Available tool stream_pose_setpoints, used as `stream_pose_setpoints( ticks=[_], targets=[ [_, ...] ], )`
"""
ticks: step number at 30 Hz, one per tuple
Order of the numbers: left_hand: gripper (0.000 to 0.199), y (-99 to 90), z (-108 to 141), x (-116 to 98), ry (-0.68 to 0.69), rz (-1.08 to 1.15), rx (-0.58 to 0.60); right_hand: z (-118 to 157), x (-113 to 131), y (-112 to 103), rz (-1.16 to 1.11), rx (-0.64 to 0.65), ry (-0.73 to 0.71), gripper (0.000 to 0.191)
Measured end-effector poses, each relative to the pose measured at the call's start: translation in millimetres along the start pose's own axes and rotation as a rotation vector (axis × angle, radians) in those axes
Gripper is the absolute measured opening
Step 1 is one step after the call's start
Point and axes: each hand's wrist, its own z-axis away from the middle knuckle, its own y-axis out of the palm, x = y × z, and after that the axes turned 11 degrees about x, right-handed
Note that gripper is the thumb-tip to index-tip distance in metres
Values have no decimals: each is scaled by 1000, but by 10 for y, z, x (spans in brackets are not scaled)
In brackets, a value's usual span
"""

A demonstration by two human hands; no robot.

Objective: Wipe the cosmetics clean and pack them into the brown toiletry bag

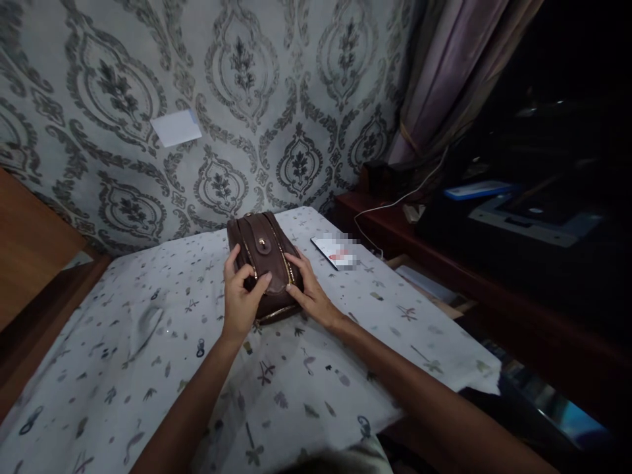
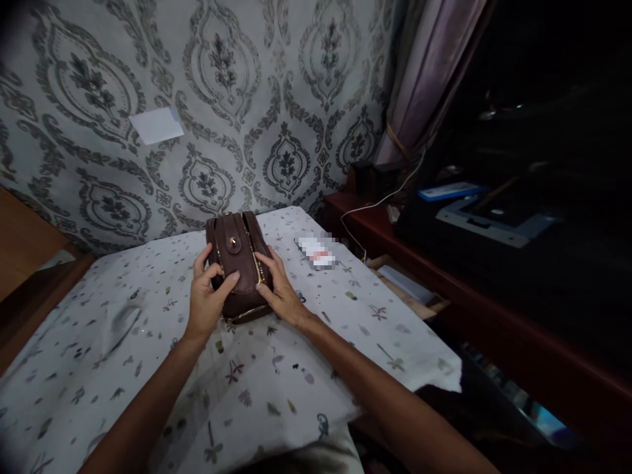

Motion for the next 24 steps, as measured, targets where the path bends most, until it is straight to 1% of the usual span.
stream_pose_setpoints(
  ticks=[5,8,10,11,13,14,15,16,18,20,22,24],
  targets=[
    [27,46,31,5,62,-78,-11,40,14,-68,-68,67,6,74],
    [24,87,60,19,81,-91,-39,50,88,-119,-122,61,22,77],
    [23,110,65,40,73,-51,-70,-10,132,-160,-115,38,53,77],
    [28,119,59,55,63,-23,-85,-72,144,-184,-97,27,66,76],
    [55,131,36,87,36,27,-92,-261,138,-236,-59,1,65,73],
    [69,134,22,105,22,41,-82,-382,124,-264,-49,-12,55,73],
    [78,134,9,123,13,40,-62,-512,106,-292,-46,-23,44,73],
    [83,132,0,140,10,27,-37,-643,86,-320,-53,-26,38,73],
    [81,116,-4,174,19,-20,15,-879,52,-369,-92,25,44,71],
    [74,80,-6,208,40,-54,46,-1044,26,-404,-126,122,60,69],
    [68,26,-53,251,56,-19,58,-1143,2,-423,-135,193,70,69],
    [62,-34,-190,313,40,74,51,-1215,-27,-427,-130,190,86,69]
  ],
)
